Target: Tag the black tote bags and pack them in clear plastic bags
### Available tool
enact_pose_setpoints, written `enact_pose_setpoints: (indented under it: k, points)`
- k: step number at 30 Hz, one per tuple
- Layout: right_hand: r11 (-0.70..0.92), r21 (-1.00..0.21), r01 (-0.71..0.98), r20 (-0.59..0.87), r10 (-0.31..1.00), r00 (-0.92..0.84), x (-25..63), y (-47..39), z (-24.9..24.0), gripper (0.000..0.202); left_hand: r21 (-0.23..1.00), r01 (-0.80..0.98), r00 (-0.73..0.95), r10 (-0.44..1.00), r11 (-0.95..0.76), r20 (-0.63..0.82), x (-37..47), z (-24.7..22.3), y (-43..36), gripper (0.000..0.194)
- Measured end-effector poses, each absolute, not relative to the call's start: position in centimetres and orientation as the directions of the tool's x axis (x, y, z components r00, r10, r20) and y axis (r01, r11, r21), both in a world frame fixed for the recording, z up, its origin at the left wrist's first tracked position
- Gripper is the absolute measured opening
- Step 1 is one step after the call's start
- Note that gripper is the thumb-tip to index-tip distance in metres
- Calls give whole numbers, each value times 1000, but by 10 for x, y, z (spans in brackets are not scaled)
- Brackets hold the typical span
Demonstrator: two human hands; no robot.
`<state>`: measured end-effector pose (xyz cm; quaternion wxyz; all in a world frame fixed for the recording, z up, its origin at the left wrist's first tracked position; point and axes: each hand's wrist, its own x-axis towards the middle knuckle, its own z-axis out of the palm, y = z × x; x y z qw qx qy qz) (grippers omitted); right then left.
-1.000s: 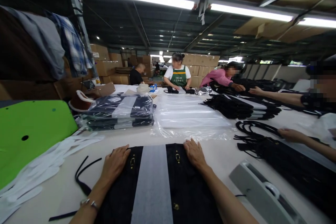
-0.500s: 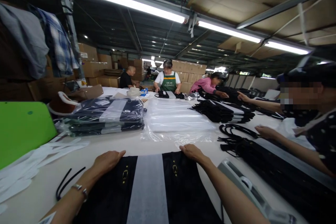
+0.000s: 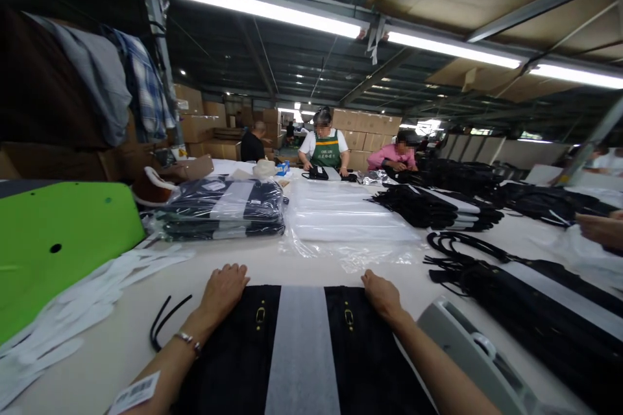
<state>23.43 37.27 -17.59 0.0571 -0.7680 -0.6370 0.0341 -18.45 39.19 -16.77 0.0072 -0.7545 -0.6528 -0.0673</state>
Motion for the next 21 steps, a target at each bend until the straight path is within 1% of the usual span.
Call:
enact_pose_setpoints:
  k: [2, 3, 5, 6, 7, 9, 10, 12, 14, 16, 18, 19, 21]
  points:
    - [-155, -88, 984, 54, 986, 160, 229, 374, -164, 28, 38, 984, 162, 970, -172, 183, -179, -161, 393, 37]
    - [-149, -73, 986, 78, 985, 155, 224, 377, -156, 28, 23, 984, 166, 961, -175, 221, -176, -159, 393, 39]
    - [-146, -66, 987, 136, 979, 154, 209, 388, -138, 35, -2, 985, 166, 945, -172, 281, -171, -159, 393, 46]
    - [-144, -72, 987, 164, 974, 154, 199, 394, -131, 40, -13, 984, 174, 943, -178, 285, -169, -162, 392, 48]
    - [-138, -81, 987, 188, 970, 151, 190, 401, -126, 45, -25, 980, 198, 945, -198, 259, -168, -166, 390, 46]
    - [-118, -124, 985, 236, 961, 145, 173, 411, -124, 55, -41, 964, 267, 952, -264, 149, -168, -178, 386, 43]
    - [-108, -153, 982, 257, 955, 145, 168, 413, -129, 57, -37, 955, 298, 950, -295, 95, -169, -185, 384, 45]
    - [-101, -201, 974, 277, 948, 155, 164, 412, -150, 57, -6, 947, 322, 946, -322, 41, -174, -198, 384, 49]
    - [-118, -226, 967, 244, 954, 173, 167, 407, -177, 55, 30, 951, 307, 951, -308, 28, -180, -205, 388, 48]
    - [-142, -239, 961, 165, 969, 184, 173, 405, -200, 54, 50, 955, 294, 955, -293, -37, -184, -205, 395, 48]
    - [-151, -271, 951, 107, 977, 186, 176, 406, -213, 55, 70, 965, 258, 960, -251, -110, -182, -197, 406, 49]
    - [-149, -286, 947, 96, 978, 183, 177, 407, -215, 55, 71, 973, 226, 967, -219, -119, -179, -191, 413, 50]
    - [-149, -306, 940, 105, 976, 189, 176, 411, -214, 53, 46, 981, 189, 980, -186, -57, -164, -178, 431, 56]
